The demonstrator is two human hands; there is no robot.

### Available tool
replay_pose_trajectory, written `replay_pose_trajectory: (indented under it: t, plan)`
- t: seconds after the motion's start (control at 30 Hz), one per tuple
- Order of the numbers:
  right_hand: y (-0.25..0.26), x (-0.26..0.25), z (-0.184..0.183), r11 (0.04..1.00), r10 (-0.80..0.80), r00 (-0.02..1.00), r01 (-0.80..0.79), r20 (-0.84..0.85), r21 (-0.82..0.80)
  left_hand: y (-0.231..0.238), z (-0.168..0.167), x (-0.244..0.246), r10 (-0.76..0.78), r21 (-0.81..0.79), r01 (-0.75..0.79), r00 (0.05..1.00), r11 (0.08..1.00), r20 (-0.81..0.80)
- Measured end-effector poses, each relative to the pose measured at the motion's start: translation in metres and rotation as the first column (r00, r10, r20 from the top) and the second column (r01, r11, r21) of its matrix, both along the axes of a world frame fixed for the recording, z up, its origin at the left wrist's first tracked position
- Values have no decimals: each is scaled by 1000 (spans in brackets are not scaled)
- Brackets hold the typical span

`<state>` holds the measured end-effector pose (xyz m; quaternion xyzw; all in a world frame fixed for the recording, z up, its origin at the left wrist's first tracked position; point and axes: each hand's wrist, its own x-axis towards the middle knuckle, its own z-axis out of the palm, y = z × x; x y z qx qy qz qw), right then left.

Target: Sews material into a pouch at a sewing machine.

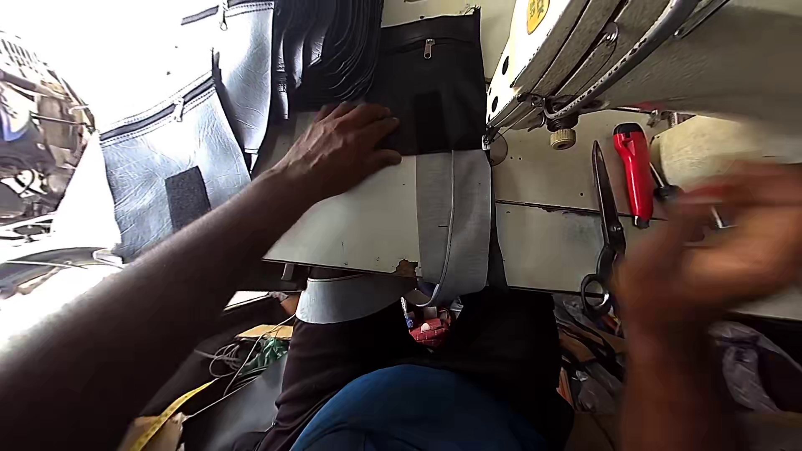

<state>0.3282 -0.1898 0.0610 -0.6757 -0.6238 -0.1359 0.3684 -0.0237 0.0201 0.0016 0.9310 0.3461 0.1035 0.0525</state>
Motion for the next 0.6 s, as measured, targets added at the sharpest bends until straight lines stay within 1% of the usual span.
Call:
replay_pose_trajectory:
  t: [0.03,0.07,0.1,0.13,0.2,0.27,0.33,0.4,0.5,0.57,0.6]
  plan:
    - [11,-40,-6,987,136,991,-135,6,-82,6,5,-1,-98,78,103,993,992,-61]
    - [21,-74,-12,957,219,976,-218,-16,-191,11,10,-2,-194,140,212,972,967,-129]
    - [31,-101,-19,918,261,964,-264,-50,-295,17,15,-2,-268,173,299,946,938,-185]
    - [41,-119,-27,882,277,958,-285,-79,-376,22,20,-3,-316,178,352,927,919,-201]
    - [61,-138,-41,842,260,962,-269,-84,-468,34,34,-4,-337,153,354,933,923,-127]
    - [77,-145,-55,828,222,974,-215,-50,-518,40,55,3,-311,166,317,948,934,-60]
    - [87,-149,-65,820,191,982,-153,11,-552,40,77,16,-317,207,325,946,923,-73]
    - [92,-153,-70,815,166,984,-100,65,-571,32,94,27,-364,267,386,922,883,-129]
    - [92,-155,-68,796,148,984,-61,96,-602,1,116,41,-485,339,542,840,769,-245]
    - [89,-155,-69,822,156,983,-74,98,-564,-31,120,49,-515,315,628,771,712,-373]
    - [86,-155,-70,834,172,981,-95,91,-543,-45,116,50,-504,283,641,750,713,-428]
